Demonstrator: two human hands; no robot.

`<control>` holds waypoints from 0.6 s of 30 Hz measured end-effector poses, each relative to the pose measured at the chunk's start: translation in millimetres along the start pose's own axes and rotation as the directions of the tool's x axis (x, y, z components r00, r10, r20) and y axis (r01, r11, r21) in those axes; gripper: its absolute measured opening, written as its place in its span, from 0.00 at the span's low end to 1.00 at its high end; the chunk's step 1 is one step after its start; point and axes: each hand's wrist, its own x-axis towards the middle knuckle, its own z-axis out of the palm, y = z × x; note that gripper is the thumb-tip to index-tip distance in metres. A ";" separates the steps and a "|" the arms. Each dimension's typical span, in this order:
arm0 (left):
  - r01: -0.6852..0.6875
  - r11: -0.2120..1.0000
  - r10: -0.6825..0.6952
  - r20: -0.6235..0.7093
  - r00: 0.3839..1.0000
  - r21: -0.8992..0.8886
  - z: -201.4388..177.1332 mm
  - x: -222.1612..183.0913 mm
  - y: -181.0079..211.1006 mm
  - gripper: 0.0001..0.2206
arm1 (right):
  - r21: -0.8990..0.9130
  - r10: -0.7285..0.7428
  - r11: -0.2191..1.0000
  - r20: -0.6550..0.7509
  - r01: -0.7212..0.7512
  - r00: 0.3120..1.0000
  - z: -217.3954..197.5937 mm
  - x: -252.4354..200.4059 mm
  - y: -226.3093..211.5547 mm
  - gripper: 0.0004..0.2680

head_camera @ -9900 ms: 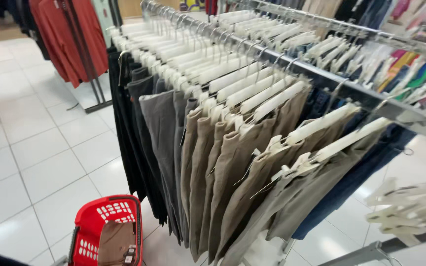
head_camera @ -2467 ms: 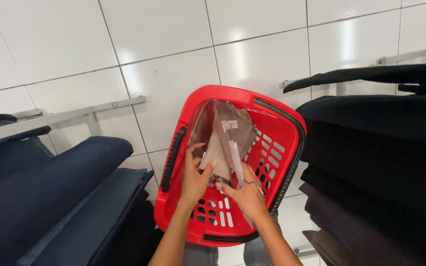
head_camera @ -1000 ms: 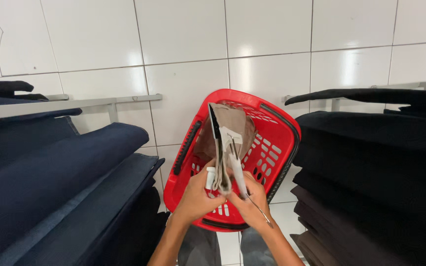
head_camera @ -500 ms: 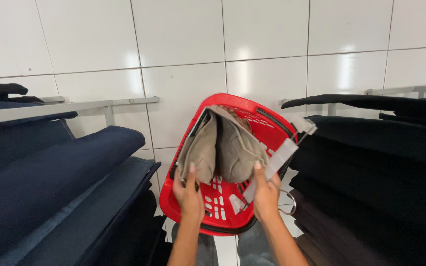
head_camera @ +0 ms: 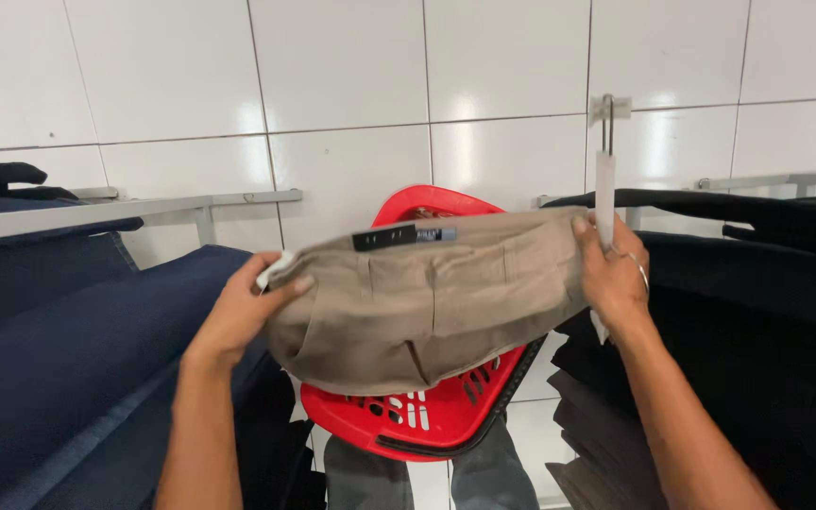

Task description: The person takes pairs of trousers from a red basket and places them onto clip hangers by opening the clips and securing the waistband, then hangs each pair onto a retail clothing rack.

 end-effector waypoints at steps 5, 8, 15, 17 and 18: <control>0.049 0.967 0.006 -0.212 0.977 0.249 28.8 64.5 11.1 0.25 | 0.011 -0.091 0.996 -0.018 0.091 0.996 44.9 76.7 4.5 0.14; 0.069 0.936 0.057 -0.341 0.938 0.346 45.7 74.0 8.6 0.28 | -0.025 -0.049 0.998 -0.017 0.049 0.999 65.3 104.5 19.5 0.13; 0.032 0.999 -0.014 -0.452 0.892 0.032 89.4 46.2 -9.2 0.40 | -0.063 -0.052 0.996 0.066 0.056 0.996 79.4 115.9 33.2 0.14; 0.063 0.998 -0.063 -0.490 0.869 -0.016 98.7 48.5 -19.3 0.35 | -0.055 -0.072 0.996 0.046 0.074 0.996 87.4 118.1 35.0 0.13; 0.095 0.993 -0.116 -0.522 0.845 -0.067 104.8 48.1 -25.7 0.30 | -0.051 -0.089 0.995 0.026 0.090 0.996 89.7 117.4 38.1 0.13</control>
